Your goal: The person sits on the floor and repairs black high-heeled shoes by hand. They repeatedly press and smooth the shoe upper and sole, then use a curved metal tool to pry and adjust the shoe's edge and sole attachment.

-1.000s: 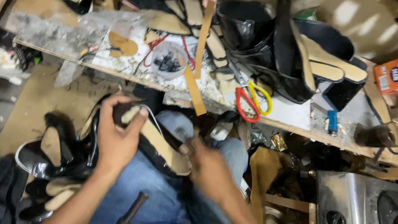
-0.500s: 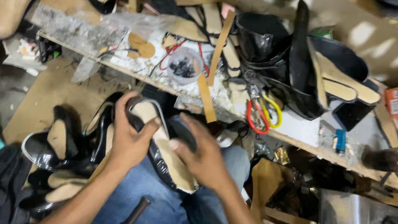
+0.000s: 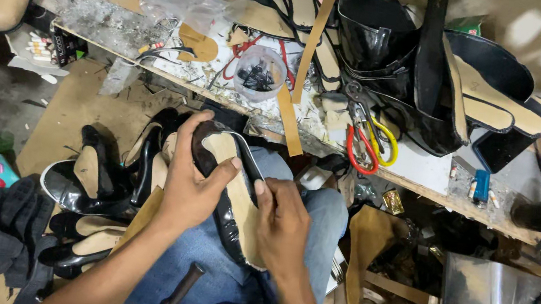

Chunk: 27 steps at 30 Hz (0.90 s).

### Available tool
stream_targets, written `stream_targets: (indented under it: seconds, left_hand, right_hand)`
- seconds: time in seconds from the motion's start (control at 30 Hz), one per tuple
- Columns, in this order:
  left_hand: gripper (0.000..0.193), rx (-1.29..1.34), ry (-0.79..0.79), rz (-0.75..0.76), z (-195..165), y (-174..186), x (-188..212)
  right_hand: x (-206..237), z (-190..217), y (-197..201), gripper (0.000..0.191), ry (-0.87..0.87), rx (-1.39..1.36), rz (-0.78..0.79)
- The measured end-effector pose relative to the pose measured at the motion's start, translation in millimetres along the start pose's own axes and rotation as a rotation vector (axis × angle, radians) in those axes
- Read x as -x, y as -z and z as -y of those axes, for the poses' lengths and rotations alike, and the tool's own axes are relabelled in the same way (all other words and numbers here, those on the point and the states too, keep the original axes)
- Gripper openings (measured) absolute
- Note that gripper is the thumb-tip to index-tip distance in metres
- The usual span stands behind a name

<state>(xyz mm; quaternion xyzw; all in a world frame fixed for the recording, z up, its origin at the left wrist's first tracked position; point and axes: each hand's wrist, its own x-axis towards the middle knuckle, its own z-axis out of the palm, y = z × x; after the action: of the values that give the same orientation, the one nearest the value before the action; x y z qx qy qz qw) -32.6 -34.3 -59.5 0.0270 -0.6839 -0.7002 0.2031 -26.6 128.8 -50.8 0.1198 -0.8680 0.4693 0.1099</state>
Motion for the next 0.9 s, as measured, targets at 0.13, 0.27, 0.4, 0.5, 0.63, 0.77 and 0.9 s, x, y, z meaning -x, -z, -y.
stream_targets:
  seconds: [0.13, 0.27, 0.4, 0.5, 0.63, 0.77, 0.9]
  left_hand:
    - [0.072, -0.042, 0.045, 0.043, 12, 15, -3]
    - [0.072, -0.019, -0.082, 0.048, 25, 19, -4]
    - [0.072, -0.02, -0.086, 0.053, 30, 17, -1]
    - [0.072, 0.009, -0.08, 0.066, 31, 14, 0]
    - [0.072, 0.014, -0.049, 0.016, 29, 11, 1]
    - [0.074, -0.018, -0.069, 0.043, 22, 7, 2]
    - [0.084, -0.226, -0.039, 0.121, 16, 1, -5]
  right_hand:
    - [-4, -12, 20, 0.078, 0.047, -0.359, 0.521]
    - [0, -16, 20, 0.081, -0.034, -0.293, 0.679]
    - [6, -16, 14, 0.072, 0.192, -0.189, 0.636]
    - [6, -17, 16, 0.07, 0.247, -0.136, 0.606]
    - [5, -14, 20, 0.08, 0.358, 0.037, 0.605]
    - [11, 3, 19, 0.105, 0.451, 0.419, 0.522]
    - [7, 13, 26, 0.112, 0.548, 0.446, 0.369]
